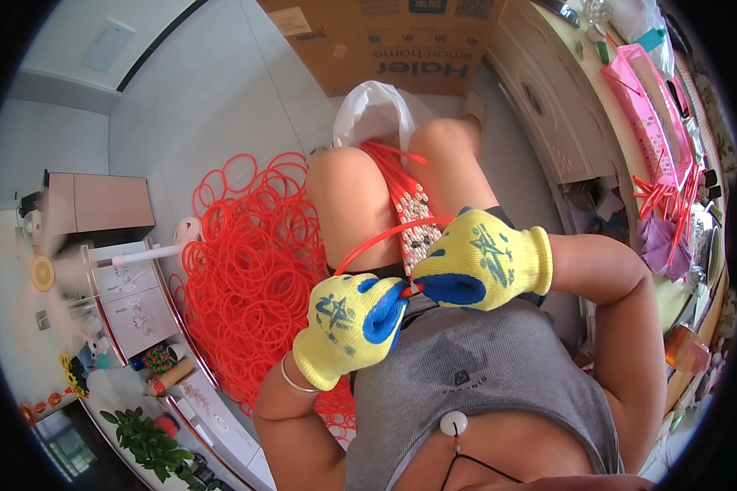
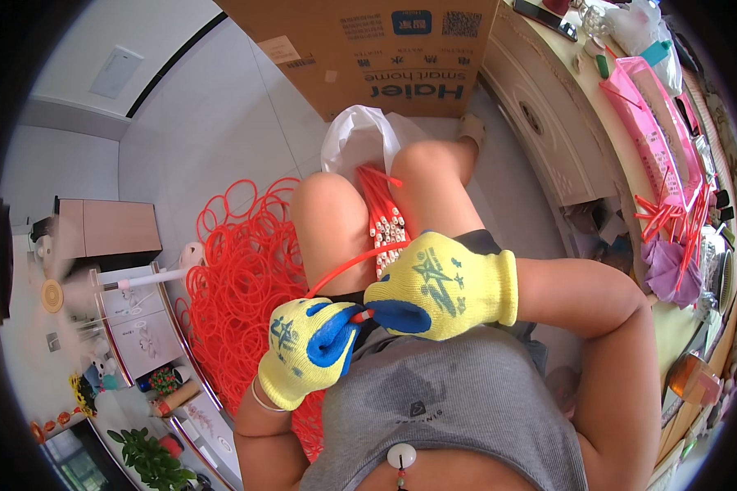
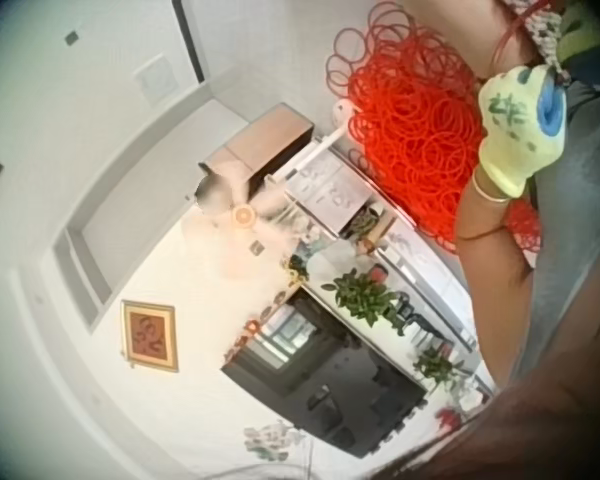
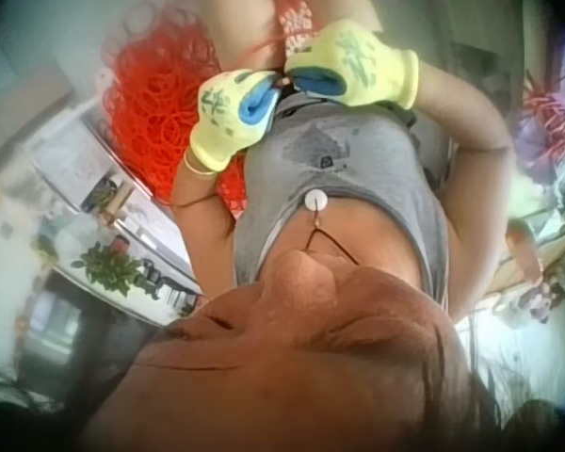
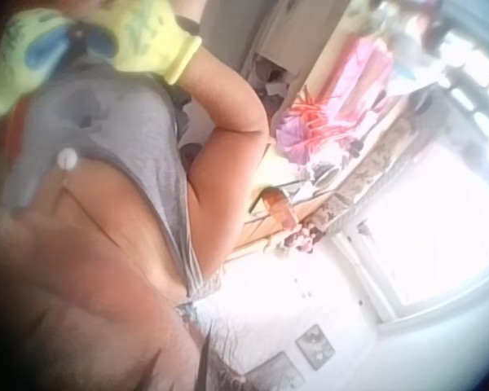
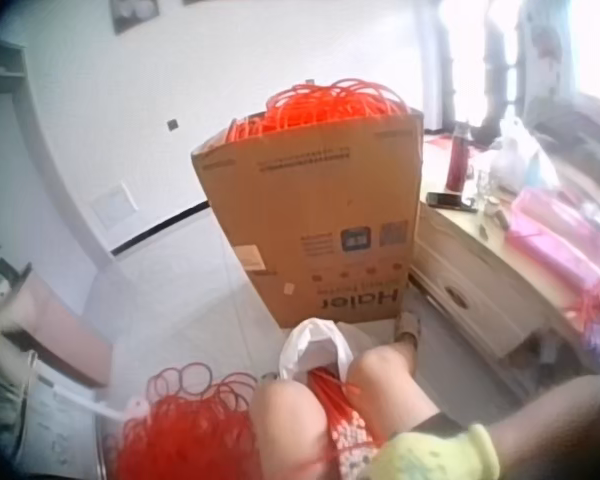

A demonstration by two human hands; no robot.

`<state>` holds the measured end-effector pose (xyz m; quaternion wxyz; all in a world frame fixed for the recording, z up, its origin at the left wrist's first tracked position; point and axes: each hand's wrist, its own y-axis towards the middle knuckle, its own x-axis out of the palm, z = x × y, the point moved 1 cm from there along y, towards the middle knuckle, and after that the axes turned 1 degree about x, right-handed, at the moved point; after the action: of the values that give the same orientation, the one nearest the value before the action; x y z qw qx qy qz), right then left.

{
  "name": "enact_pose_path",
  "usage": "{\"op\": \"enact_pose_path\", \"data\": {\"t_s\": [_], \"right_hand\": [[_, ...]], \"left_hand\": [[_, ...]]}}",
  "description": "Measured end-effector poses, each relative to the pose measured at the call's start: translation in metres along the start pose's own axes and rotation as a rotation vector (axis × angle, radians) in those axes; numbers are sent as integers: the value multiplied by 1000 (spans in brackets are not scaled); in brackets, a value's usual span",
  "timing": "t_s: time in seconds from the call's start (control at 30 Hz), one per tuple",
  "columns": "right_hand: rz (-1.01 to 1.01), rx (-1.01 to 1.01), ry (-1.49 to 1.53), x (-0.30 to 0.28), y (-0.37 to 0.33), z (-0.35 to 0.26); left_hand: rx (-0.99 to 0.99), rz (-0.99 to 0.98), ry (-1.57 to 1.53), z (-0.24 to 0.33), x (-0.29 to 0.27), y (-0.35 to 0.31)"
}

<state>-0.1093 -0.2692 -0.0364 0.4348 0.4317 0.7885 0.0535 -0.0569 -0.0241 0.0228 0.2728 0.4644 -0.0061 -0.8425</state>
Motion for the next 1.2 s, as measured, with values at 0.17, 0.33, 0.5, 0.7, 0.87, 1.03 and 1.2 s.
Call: {"op": "enact_pose_path", "data": {"t_s": [0.17, 0.33, 0.5, 0.7, 0.87, 1.03, 1.2], "right_hand": [[21, -106, -176, -1, 0, -3], [9, -1, -90, -4, 8, -6], [-187, 165, -41, -33, 37, -17], [148, 188, -276, -56, 73, -17], [275, 713, -117, -53, 26, -1], [60, 624, -505, -38, 17, 15], [-25, 658, -493, -28, -1, 23]], "left_hand": [[5, 14, -26, -1, 9, 0], [-13, 6, 8, 5, 4, 7], [-107, 47, 59, 11, -1, 1], [-398, 220, 281, -14, -23, -55], [-953, 158, 962, -64, -62, -178], [-1100, 203, 1024, -83, -37, -218], [-909, 161, 624, -85, 18, -174]]}}
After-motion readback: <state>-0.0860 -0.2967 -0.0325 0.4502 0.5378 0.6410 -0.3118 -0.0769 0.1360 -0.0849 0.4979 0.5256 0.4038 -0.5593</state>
